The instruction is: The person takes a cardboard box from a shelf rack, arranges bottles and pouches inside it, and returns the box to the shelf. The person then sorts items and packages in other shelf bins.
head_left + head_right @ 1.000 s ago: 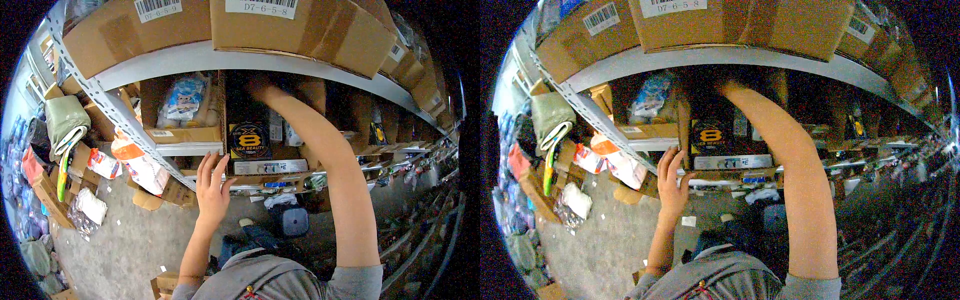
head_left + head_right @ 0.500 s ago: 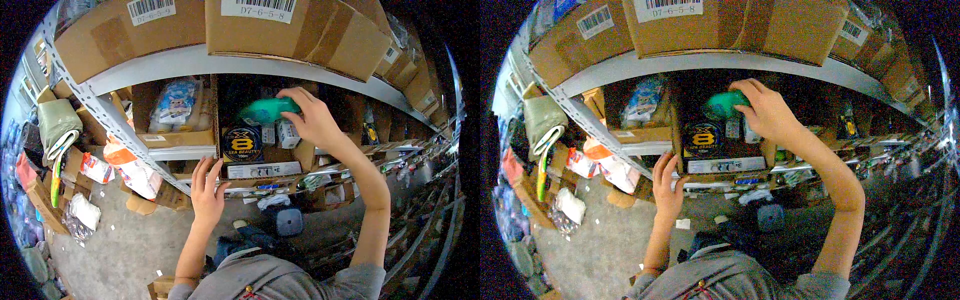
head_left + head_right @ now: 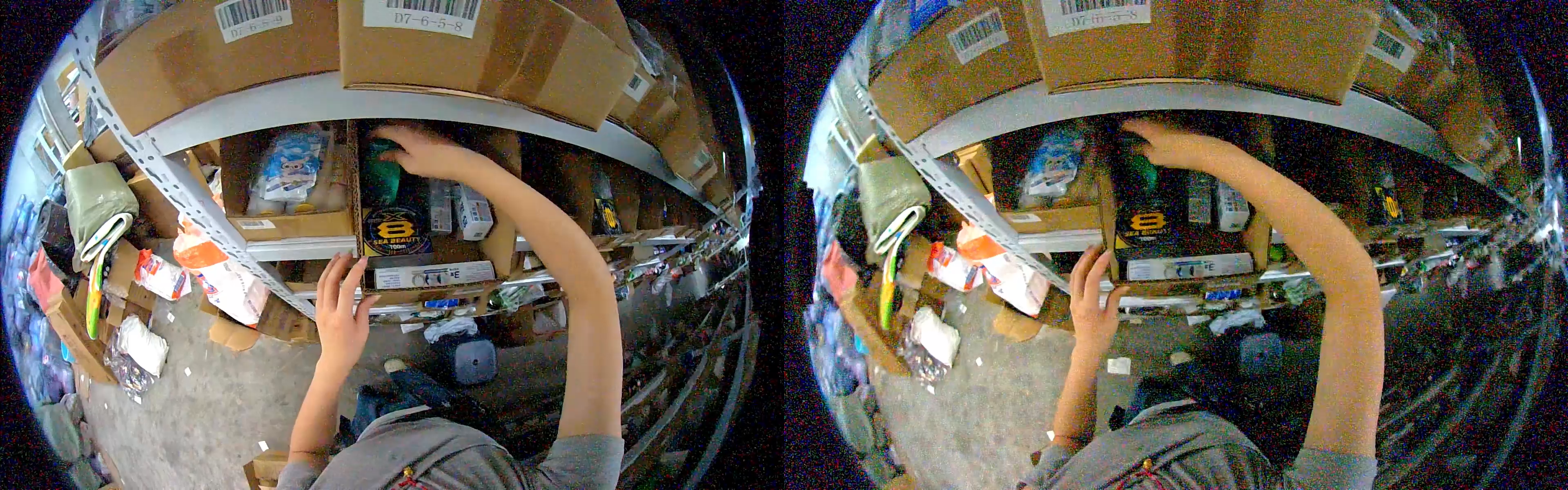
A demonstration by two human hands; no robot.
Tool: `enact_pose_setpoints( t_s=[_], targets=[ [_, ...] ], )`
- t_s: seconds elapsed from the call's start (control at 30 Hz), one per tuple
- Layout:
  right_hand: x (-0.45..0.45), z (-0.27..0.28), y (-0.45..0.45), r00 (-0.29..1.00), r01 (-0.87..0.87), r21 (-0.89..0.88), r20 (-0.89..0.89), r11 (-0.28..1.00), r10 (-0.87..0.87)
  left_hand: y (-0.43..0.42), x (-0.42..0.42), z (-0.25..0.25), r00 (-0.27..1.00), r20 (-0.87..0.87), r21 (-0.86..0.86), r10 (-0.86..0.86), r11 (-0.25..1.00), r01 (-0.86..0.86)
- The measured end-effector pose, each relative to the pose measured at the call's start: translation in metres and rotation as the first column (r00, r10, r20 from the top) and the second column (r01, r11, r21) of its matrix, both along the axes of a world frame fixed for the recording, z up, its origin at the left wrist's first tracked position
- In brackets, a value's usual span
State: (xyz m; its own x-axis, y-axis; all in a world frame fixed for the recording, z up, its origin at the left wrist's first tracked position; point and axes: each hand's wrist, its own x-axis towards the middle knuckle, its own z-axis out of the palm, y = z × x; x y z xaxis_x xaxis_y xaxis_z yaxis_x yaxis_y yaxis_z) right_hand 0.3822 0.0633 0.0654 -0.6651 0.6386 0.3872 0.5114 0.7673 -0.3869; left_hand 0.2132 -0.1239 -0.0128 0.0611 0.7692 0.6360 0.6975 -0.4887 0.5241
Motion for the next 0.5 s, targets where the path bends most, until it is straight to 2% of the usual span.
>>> enact_pose_setpoints(
  t_s=[0.07,0.2,0.27,0.4,0.47,0.5],
  targets=[
    [-0.008,0.006,0.004,0.989,0.122,-0.023,0.092,0.992,-0.119,0.001,-0.001,-0.002,1.000,-0.004,0.017,0.001,1.000,-0.001],
    [0.002,-0.003,0.019,0.996,0.074,0.043,0.037,0.996,-0.076,0.002,-0.001,-0.001,1.000,-0.017,0.035,0.009,0.999,-0.008],
    [0.005,-0.009,0.021,0.983,0.160,0.120,0.076,0.980,-0.169,0.002,0.000,-0.002,1.000,-0.009,0.030,0.006,1.000,-0.006],
    [0.017,0.007,0.015,0.986,0.145,0.058,0.072,0.988,-0.149,0.002,-0.001,-0.002,1.000,-0.002,0.017,-0.003,1.000,0.003],
    [0.027,0.013,0.025,0.935,0.088,-0.357,-0.293,0.930,-0.201,0.002,-0.001,-0.004,1.000,0.001,0.005,0.000,1.000,0.000],
    [0.029,0.012,0.029,0.899,0.045,-0.449,-0.371,0.892,-0.232,0.002,0.000,-0.005,1.000,0.003,-0.007,0.005,1.000,-0.005]
  ],
)
